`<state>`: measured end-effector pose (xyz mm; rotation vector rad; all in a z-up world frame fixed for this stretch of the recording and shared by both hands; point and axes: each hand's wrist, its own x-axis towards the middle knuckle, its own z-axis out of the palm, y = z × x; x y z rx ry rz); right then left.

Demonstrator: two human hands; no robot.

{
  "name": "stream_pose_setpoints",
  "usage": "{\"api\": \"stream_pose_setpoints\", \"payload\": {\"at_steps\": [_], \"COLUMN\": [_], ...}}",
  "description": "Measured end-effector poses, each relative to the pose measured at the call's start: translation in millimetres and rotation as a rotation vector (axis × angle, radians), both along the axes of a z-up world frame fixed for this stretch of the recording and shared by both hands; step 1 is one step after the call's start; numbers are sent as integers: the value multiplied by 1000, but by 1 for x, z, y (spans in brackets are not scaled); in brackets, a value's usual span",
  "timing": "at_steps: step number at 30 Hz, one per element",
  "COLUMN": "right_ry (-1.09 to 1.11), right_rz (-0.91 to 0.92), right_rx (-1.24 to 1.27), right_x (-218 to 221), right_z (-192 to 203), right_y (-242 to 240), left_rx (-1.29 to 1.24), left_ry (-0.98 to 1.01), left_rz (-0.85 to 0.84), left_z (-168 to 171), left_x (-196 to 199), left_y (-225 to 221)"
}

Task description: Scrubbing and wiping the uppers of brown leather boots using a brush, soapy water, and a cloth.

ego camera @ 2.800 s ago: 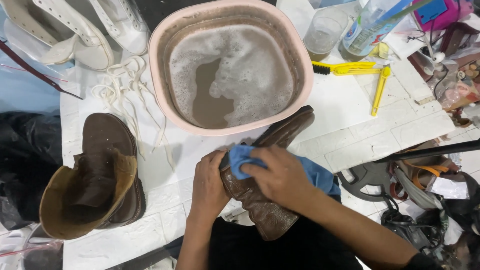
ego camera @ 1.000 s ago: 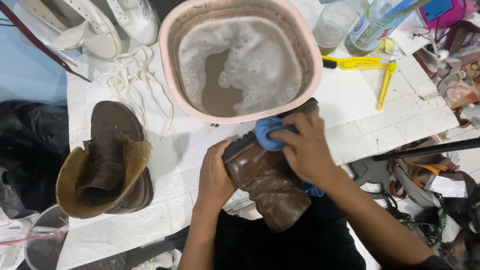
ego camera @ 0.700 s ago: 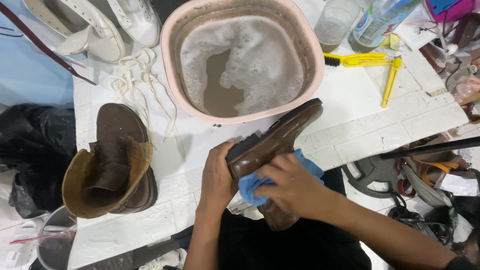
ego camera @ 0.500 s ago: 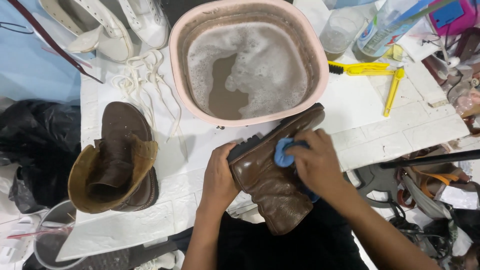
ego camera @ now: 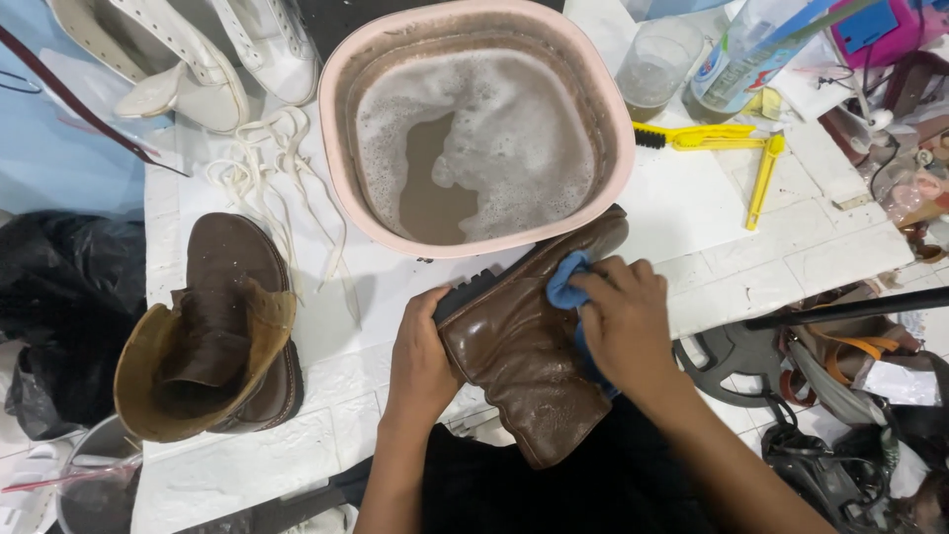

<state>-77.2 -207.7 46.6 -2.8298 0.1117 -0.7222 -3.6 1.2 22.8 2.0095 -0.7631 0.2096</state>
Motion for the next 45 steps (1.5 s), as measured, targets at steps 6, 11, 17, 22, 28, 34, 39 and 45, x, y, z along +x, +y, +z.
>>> {"api": "stream_pose_setpoints", "payload": {"at_steps": [6,11,17,22,28,34,39,45], "right_ry": [68,90,92,133,187,158,110,81], "right_rz": [288,-14,353,204,114,226,368,619], "right_rx": [148,60,85,2,66,-20,-71,-47], "right_x": [-5,6,-5,-12,-14,-7,-2,-3], "right_z": [8,0,-9,3,7,13,9,11], "right_y": [39,-17,41,7,7,46,59,44], "left_rx": [20,38,47,34,20,61,73,77], "left_ry": [31,21,3,23,39,38,105,44], "left_rz": [1,16,24,28,22,23,40,35], "left_z": [4,-6,-10,-3,-6,-4,-5,-9], "left_x": [1,0,2,-1,1,0,2,3], "left_y": [0,1,3,0,0,1,4,2]}}
